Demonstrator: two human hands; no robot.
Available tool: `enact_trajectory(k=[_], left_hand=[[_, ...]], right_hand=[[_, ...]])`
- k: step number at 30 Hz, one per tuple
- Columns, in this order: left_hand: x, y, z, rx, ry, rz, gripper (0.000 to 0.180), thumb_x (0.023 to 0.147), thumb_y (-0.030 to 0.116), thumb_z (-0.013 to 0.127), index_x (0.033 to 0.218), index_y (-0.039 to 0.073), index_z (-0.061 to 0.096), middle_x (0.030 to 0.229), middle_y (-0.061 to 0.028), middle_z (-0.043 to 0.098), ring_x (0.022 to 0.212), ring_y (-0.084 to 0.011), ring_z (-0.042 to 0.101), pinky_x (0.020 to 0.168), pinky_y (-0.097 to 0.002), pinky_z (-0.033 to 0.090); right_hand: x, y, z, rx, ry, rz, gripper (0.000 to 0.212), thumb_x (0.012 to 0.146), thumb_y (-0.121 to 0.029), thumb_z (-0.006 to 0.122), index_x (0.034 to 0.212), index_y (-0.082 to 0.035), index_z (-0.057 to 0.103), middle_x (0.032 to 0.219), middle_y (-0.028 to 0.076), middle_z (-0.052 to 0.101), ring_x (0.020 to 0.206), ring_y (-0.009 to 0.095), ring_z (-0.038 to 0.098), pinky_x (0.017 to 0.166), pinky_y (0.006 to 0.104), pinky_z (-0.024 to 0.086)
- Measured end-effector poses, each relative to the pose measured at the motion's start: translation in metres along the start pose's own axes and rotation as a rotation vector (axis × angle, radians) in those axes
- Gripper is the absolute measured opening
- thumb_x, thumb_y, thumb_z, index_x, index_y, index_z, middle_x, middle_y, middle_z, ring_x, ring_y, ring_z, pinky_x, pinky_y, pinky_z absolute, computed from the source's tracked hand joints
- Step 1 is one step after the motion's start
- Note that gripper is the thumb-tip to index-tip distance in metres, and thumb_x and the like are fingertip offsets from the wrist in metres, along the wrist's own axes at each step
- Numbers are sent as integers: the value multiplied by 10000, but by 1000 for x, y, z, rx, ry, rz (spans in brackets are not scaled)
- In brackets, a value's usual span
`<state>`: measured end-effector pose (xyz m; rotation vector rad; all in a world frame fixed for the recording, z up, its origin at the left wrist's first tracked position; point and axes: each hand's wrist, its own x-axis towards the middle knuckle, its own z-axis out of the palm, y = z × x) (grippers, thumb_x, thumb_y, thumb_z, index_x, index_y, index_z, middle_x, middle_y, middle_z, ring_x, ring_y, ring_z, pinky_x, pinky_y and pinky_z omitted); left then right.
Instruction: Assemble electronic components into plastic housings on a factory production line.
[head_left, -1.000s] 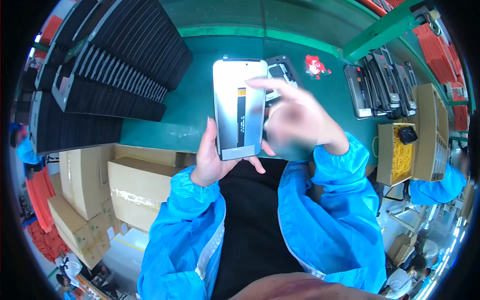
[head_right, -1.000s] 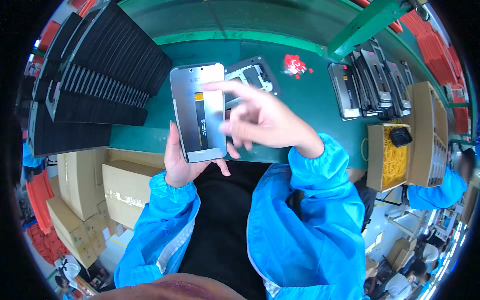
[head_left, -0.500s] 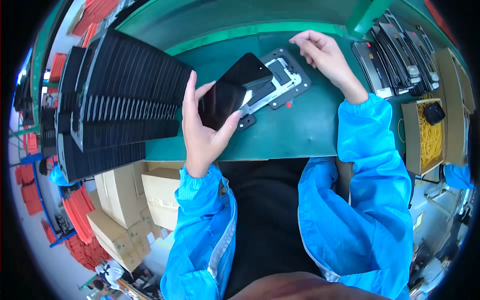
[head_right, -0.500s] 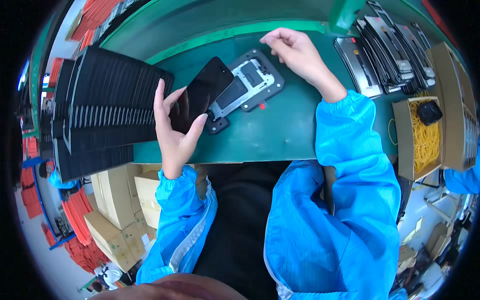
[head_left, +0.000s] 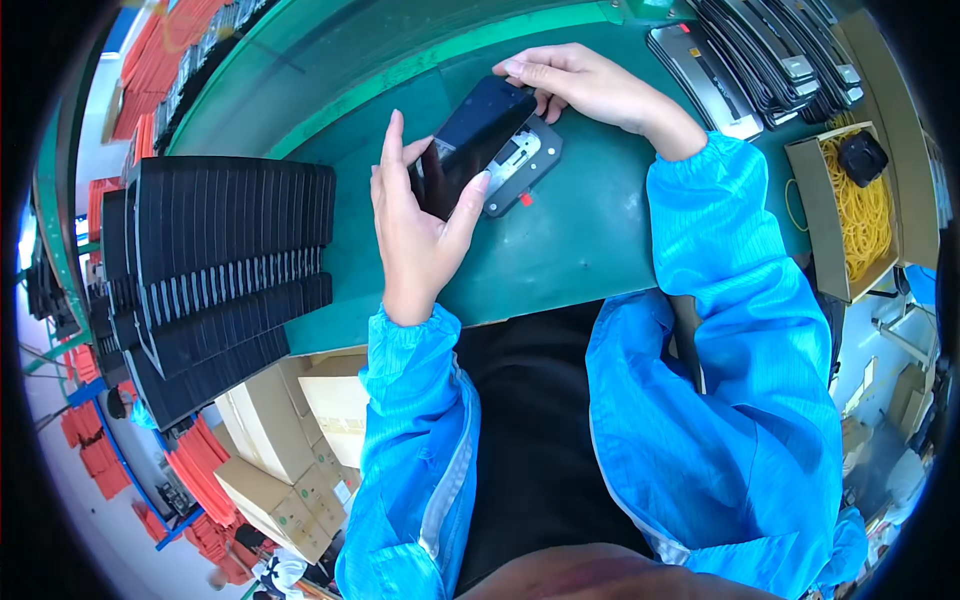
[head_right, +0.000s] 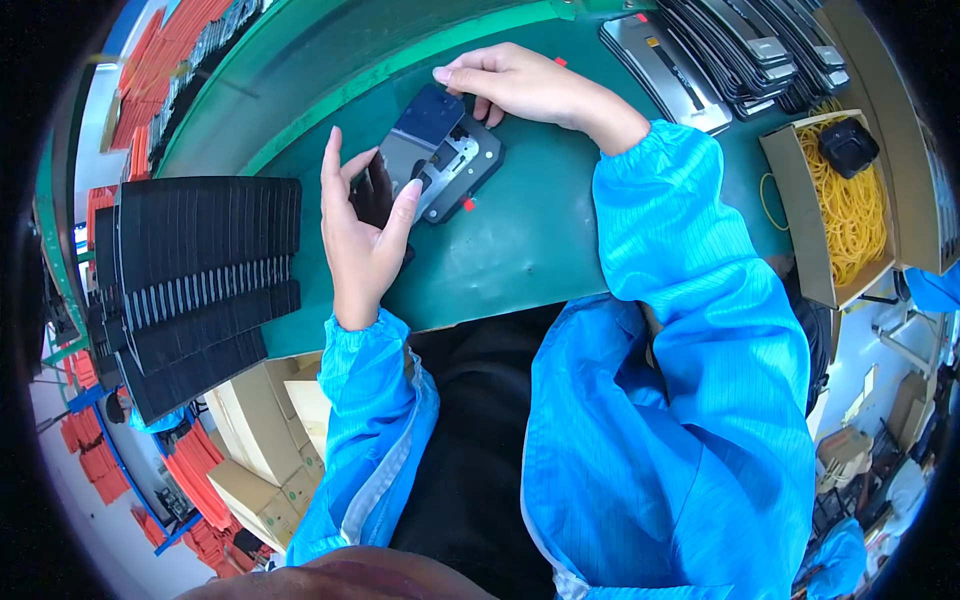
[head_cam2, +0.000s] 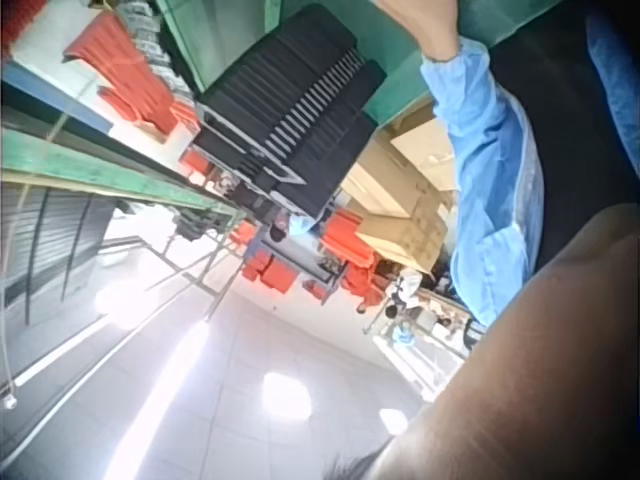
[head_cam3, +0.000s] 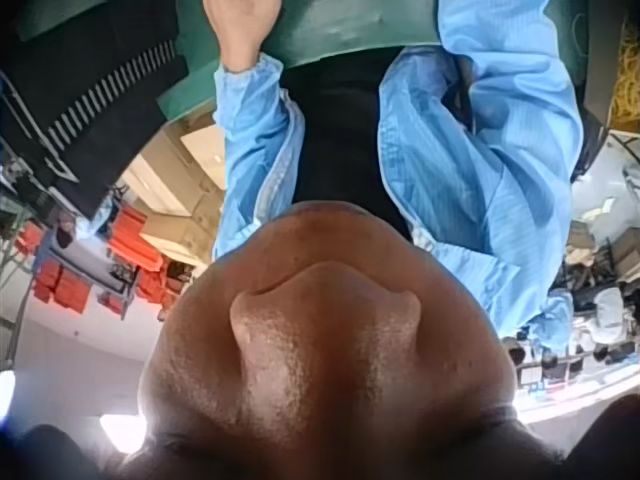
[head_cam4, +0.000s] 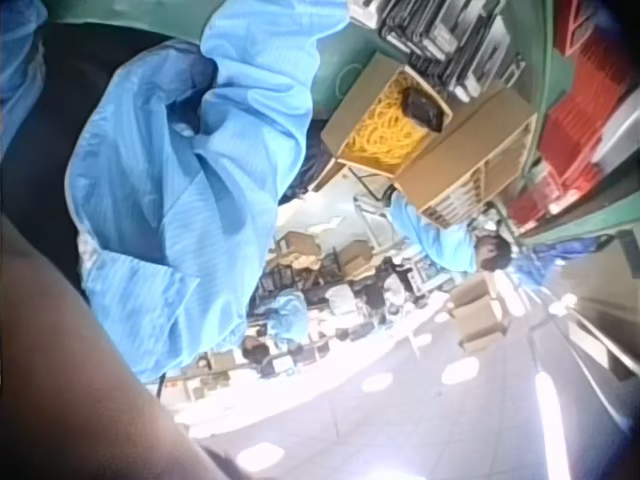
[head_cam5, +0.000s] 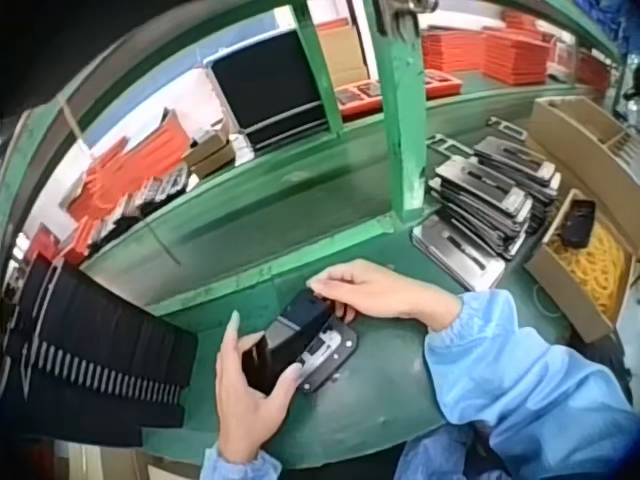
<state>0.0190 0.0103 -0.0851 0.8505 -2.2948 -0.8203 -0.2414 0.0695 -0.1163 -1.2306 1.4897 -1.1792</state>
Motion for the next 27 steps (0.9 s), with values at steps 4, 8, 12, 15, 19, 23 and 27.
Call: enact_trajectory(k=[4,8,12,15,19,23,27], left_hand=[[-6,-1,-8,-19,18,-1,929,814,236,848,1555,4,339,1238,-180,636,1182,-339,555,1037,-439,431],[-15,-4,-17,-71,32,-67,916,816,227,847,1549,0,345,1249,-181,632,1202,-341,552,1053,-432,421],[-7,-5,-10,8,11,-50,910,816,244,845,1541,0,354,1254,-185,633,1211,-364,558,1111,-489,381],[0,-4,-2,93,9,48,917,810,286,849,1534,1,363,1260,-190,633,1221,-395,556,1160,-572,312],[5,-2,7,124,25,72,926,807,328,850,1532,10,370,1263,-193,634,1236,-418,547,1179,-626,255],[3,-2,8,185,17,107,929,806,337,853,1536,22,372,1278,-186,631,1246,-412,542,1176,-614,265],[0,-6,3,247,-1,183,917,815,346,843,1540,38,374,1331,-165,606,1291,-398,515,1166,-651,255]], right_hand=[[0,3,0,1,-15,-3,536,1042,-489,547,1357,-68,652,1187,90,681,826,121,619,735,269,566],[-1,3,-1,-19,-13,6,543,1037,-497,552,1348,-66,660,1172,89,686,828,125,620,741,276,569],[-1,1,0,-51,-12,14,545,1035,-498,557,1340,-60,666,1162,90,690,828,126,624,752,274,567],[-2,-5,1,-69,-25,22,545,1034,-491,563,1340,-51,664,1157,90,692,828,124,628,761,268,563],[-3,-7,2,-63,-45,27,548,1019,-463,602,1346,-26,649,1124,82,695,825,123,630,767,270,553],[-1,10,2,-68,-34,-23,563,990,-406,672,1382,-7,607,1130,80,694,829,123,631,770,281,547],[-2,9,-2,-289,-113,-78,609,990,-334,686,1495,-44,504,1338,126,648,905,137,666,818,268,558]])
